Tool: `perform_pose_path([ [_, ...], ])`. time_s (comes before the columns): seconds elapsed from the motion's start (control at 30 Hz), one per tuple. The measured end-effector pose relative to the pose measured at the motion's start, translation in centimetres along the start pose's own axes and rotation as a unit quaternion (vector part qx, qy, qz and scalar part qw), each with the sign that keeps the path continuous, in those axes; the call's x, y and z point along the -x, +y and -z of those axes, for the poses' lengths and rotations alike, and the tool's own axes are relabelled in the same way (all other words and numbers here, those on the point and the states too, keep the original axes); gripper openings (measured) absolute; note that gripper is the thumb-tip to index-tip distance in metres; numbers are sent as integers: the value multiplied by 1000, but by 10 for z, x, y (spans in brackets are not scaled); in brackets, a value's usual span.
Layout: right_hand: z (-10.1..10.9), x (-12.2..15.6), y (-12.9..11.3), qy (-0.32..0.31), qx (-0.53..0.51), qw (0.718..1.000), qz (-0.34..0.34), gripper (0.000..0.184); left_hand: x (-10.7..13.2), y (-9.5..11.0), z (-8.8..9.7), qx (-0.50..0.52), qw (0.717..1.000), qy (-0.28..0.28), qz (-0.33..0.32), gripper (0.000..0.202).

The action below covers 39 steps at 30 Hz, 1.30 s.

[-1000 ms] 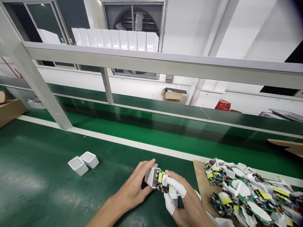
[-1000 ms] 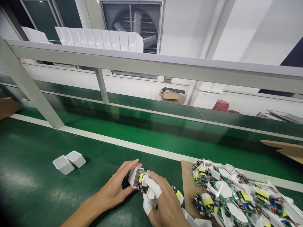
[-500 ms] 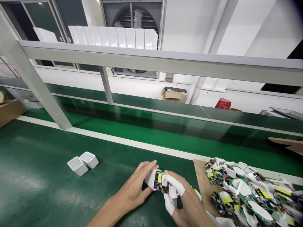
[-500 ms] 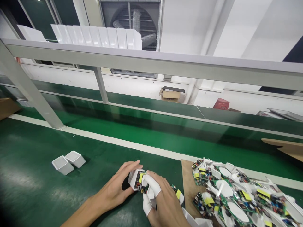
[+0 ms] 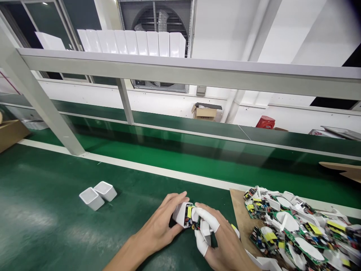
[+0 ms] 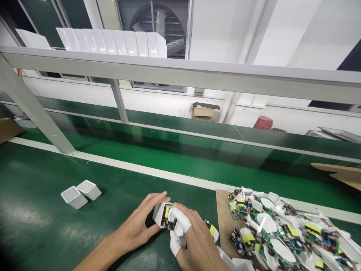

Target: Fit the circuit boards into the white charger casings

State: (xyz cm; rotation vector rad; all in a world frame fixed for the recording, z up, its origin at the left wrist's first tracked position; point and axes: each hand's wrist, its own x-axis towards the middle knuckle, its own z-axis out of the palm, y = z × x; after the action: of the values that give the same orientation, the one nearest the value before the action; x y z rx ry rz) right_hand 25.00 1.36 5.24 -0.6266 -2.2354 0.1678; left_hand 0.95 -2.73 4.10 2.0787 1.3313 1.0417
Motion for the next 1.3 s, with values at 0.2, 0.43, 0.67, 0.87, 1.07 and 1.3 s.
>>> perform_pose_path([
  [0.2, 5, -4, -2, -8, 7, 1000, -7, 56, -2, 1, -1, 12, 1000, 4, -4, 88],
  [0.43, 6, 0, -4, -13, 12, 1000, -13, 56, -1, 1, -3, 9, 1000, 9, 15, 88],
  [0.67, 7, -1, -5, -36, 3, 999, -30, 64, -1, 4, -4, 13, 1000, 5, 18, 87],
  [0.87, 3, 4, -2, -57, -9, 997, -49, 65, -2, 5, -4, 11, 1000, 3, 21, 87],
  [1.07, -1, 5, -3, -64, -22, 996, -51, 65, -3, 8, -5, -49, 998, 31, -2, 92],
  [1.3, 9, -5, -8, -59, -111, 987, -102, 42, 2, 4, -7, 46, 998, -33, 1, 89],
])
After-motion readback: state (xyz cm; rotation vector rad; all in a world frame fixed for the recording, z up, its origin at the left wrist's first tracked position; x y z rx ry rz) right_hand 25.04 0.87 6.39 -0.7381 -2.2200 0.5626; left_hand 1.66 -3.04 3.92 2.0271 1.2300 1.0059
